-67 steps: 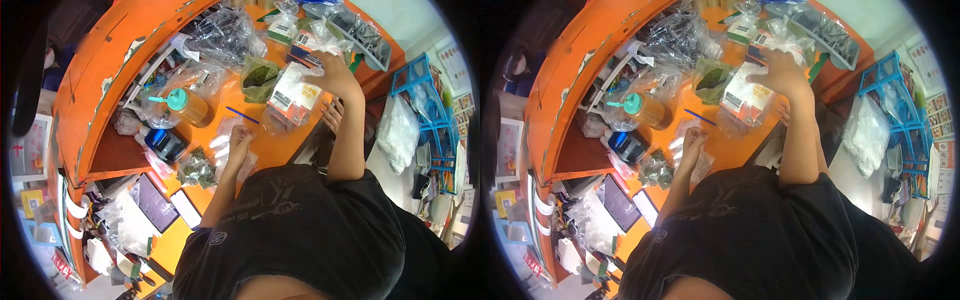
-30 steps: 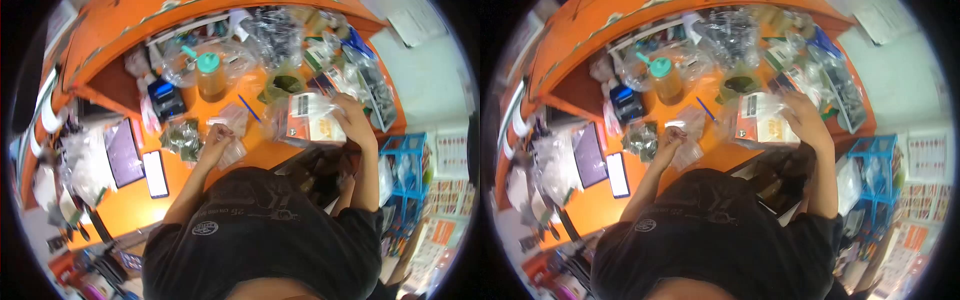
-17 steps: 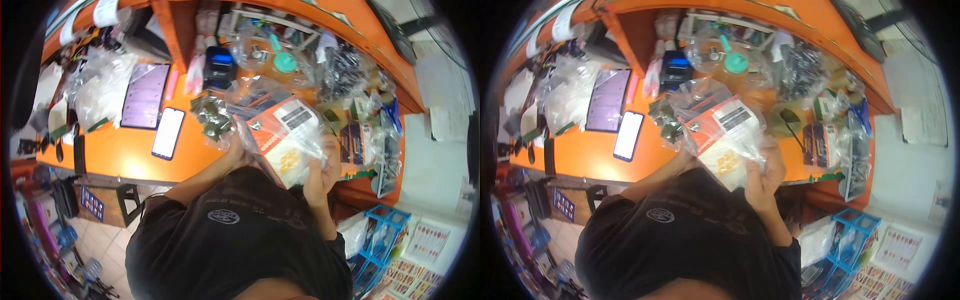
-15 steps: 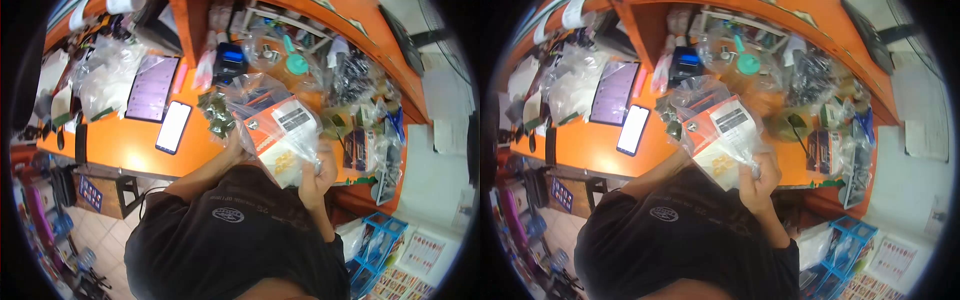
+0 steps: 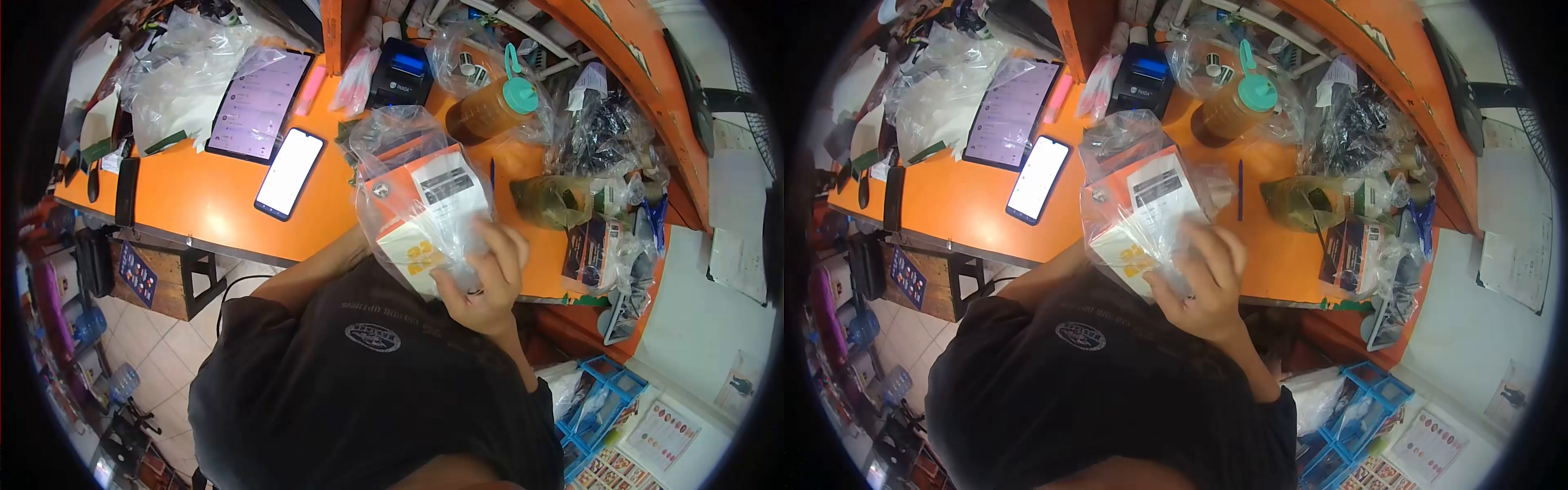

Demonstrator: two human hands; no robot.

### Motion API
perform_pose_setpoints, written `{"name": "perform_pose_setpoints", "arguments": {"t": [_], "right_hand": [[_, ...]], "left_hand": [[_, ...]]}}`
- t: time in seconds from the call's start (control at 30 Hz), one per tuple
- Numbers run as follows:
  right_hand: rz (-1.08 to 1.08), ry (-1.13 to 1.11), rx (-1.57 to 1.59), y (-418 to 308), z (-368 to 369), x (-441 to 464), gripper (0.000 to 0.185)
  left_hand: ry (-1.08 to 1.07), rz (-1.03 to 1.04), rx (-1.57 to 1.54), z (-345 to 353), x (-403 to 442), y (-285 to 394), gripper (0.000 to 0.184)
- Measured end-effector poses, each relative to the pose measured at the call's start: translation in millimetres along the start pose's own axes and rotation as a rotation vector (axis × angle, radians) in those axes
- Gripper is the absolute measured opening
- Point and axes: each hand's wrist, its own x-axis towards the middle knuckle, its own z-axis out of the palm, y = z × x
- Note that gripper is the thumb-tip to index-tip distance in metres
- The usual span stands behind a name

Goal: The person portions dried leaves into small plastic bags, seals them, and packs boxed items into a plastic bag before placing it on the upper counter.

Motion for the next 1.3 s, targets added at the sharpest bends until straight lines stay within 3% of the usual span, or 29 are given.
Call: {"name": "perform_pose_setpoints", "arguments": {"t": [0.17,0.37,0.47,0.57,0.67,0.77,1.3], "right_hand": [[-0.049,0.016,0.041,2.7,8.7,-6.0,0.038],[0.161,0.265,0.327,-3.7,28.7,-14.9,0.044],[0.228,0.015,0.039,-17.4,7.5,2.0,0.046],[0.065,-0.082,-0.089,-15.3,1.6,5.6,0.045],[0.036,-0.004,-0.107,-15.5,4.4,3.7,0.036],[0.003,-0.077,-0.076,-8.4,5.8,2.1,0.034],[0.023,-0.089,-0.076,-6.8,4.7,4.5,0.038]], "left_hand": [[0.009,-0.019,0.022,1.2,-3.0,-5.2,0.059],[-0.003,-0.037,0.045,7.0,-3.9,-7.6,0.056],[-0.004,-0.032,0.059,10.3,-2.2,-6.9,0.054],[-0.005,-0.025,0.066,11.2,-1.9,-6.9,0.053],[-0.01,-0.019,0.069,12.4,-2.2,-5.8,0.051],[-0.014,-0.007,0.073,13.5,-1.3,-4.2,0.049],[-0.038,0.009,0.098,22.0,2.9,-7.4,0.041]]}}
